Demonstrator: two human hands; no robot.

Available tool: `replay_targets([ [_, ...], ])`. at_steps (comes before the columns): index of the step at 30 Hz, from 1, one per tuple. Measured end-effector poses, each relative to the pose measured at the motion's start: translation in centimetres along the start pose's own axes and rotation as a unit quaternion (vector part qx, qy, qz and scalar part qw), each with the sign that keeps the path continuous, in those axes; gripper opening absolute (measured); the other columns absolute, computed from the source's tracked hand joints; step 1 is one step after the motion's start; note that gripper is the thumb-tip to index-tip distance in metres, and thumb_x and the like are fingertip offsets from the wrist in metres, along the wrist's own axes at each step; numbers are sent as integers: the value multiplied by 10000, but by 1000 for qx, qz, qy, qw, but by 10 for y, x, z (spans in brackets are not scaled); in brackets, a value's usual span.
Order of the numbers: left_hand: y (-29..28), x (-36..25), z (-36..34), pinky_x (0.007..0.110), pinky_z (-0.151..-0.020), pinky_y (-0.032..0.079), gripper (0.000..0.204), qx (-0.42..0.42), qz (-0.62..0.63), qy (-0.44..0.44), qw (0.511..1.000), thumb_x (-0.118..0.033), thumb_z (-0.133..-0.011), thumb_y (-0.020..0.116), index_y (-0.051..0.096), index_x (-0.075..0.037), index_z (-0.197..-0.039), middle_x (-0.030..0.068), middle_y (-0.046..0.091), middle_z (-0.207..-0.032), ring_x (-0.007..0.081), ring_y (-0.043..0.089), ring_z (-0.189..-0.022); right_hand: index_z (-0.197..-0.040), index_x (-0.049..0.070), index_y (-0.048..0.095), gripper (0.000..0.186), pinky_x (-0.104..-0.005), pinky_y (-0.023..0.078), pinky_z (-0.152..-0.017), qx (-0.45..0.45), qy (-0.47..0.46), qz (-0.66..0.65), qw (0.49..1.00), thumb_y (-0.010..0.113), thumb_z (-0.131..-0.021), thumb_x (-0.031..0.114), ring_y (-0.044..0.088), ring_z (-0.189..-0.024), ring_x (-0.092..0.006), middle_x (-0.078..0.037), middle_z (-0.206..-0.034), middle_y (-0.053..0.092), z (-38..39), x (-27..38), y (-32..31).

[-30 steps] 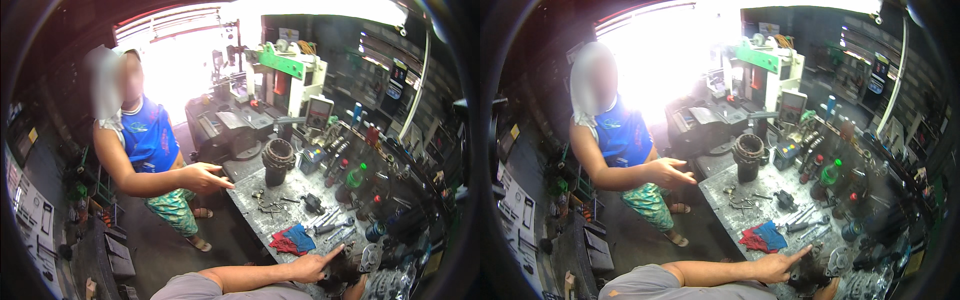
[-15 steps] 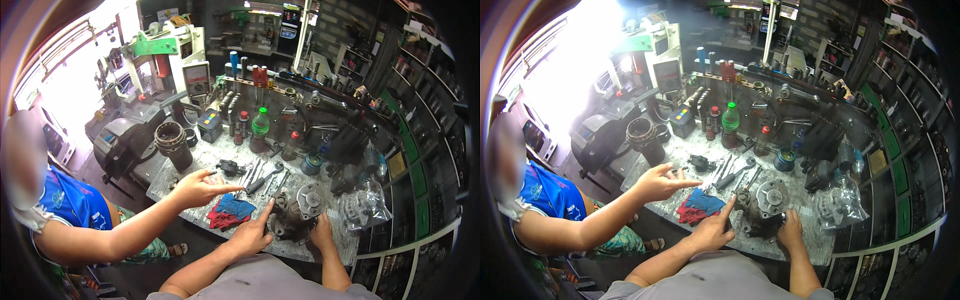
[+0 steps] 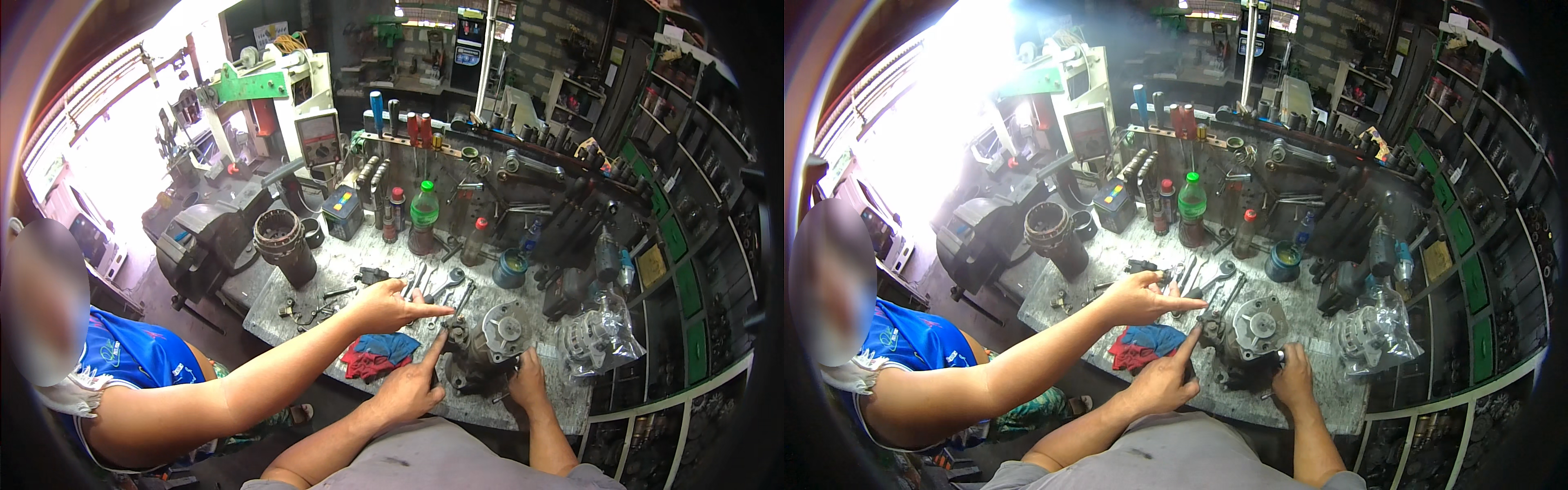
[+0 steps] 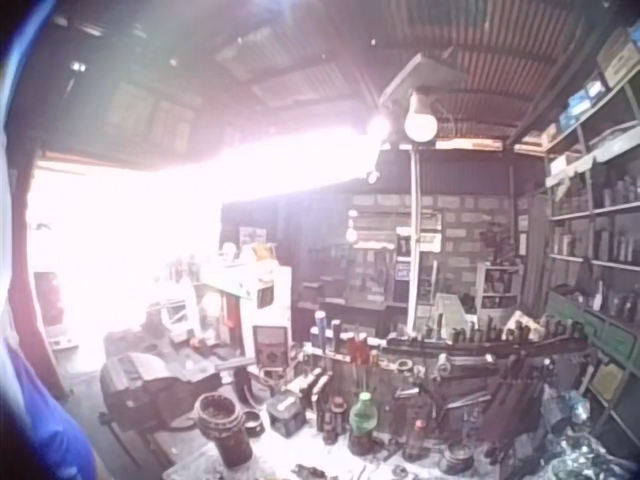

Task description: The person works at a cluttered workbench in a workshop, handling a cylindrical mechanical component. They use a screwdriver and a wrench to loosen and remove small parts, then wipe the component with a cloth. Another person enters the workshop and stands nearby while the work continues.

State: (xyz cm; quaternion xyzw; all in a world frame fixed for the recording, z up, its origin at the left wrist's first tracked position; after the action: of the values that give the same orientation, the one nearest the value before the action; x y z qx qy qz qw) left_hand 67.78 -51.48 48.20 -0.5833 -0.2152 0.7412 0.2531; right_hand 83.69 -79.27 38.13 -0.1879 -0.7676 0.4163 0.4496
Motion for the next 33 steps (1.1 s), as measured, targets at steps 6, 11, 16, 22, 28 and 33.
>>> replay_targets([
  [6, 0, 0, 1, 552, -895, 577, 1075, -12, -1, 11, 1000, -211, -938, 685, 30, -44, -1773, 280, 712, -865, 477, 735, -896, -1185, 34, 606, 421, -541, 529, -947, 5, 6, 12, 1000, 744, -803, -79, 633, -1122, -492, -203, -1165, 628, 1, 0, -1],
  [11, 6, 9, -2, 508, -867, 591, 1067, -16, 25, 11, 1000, -182, -938, 700, 55, -76, -1781, 257, 715, -873, 440, 737, -859, -1196, 30, 613, 427, -538, 531, -957, 12, 15, 19, 1000, 739, -804, -84, 634, -1142, -485, -203, -1178, 632, 0, 2, -1],
  [16, 18, 47, -6, 389, -790, 598, 857, -127, 228, 75, 963, -123, -962, 732, 345, -78, -1725, 146, 736, -876, 253, 721, -790, -1227, 36, 617, 445, -531, 538, -978, -2, 4, 26, 1000, 737, -816, -84, 642, -1174, -481, -204, -1193, 644, 5, 6, -8],
  [22, 31, 121, -34, 313, -891, 596, 292, -166, 263, -60, 948, -81, -1028, 767, 751, 3, -1306, 91, 823, -1107, 137, 749, -953, -1236, 41, 633, 420, -520, 554, -981, 1, 62, -23, 998, 766, -850, -58, 664, -1188, -478, -208, -1233, 662, 27, 6, -21],
  [28, 30, 148, -91, 475, -906, 603, 352, -110, 147, -100, 978, -302, -986, 817, 793, -30, -1208, 246, 800, -1084, 420, 778, -1004, -1265, 27, 656, 412, -464, 550, -1013, -49, 109, 2, 993, 774, -879, -55, 681, -1166, -448, -212, -1222, 685, 45, 6, -34],
  [33, 41, 151, -159, 514, -958, 584, 332, -161, 82, 6, 983, -255, -957, 810, 790, -12, -1182, 267, 781, -1157, 460, 740, -1107, -1253, 17, 661, 392, -465, 543, -1028, -40, 170, 49, 983, 777, -887, -59, 683, -1168, -444, -203, -1229, 693, 66, 5, -45],
])
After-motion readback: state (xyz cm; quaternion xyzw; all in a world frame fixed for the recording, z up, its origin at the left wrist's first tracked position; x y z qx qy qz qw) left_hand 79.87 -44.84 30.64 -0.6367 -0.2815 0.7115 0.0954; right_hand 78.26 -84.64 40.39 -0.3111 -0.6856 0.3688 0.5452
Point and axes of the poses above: each hand's wrist, its own z-axis away from the middle knuckle, its own y-axis out of the palm, x = y × z, the point moved 2 cm from there along -z, towards the middle knuckle
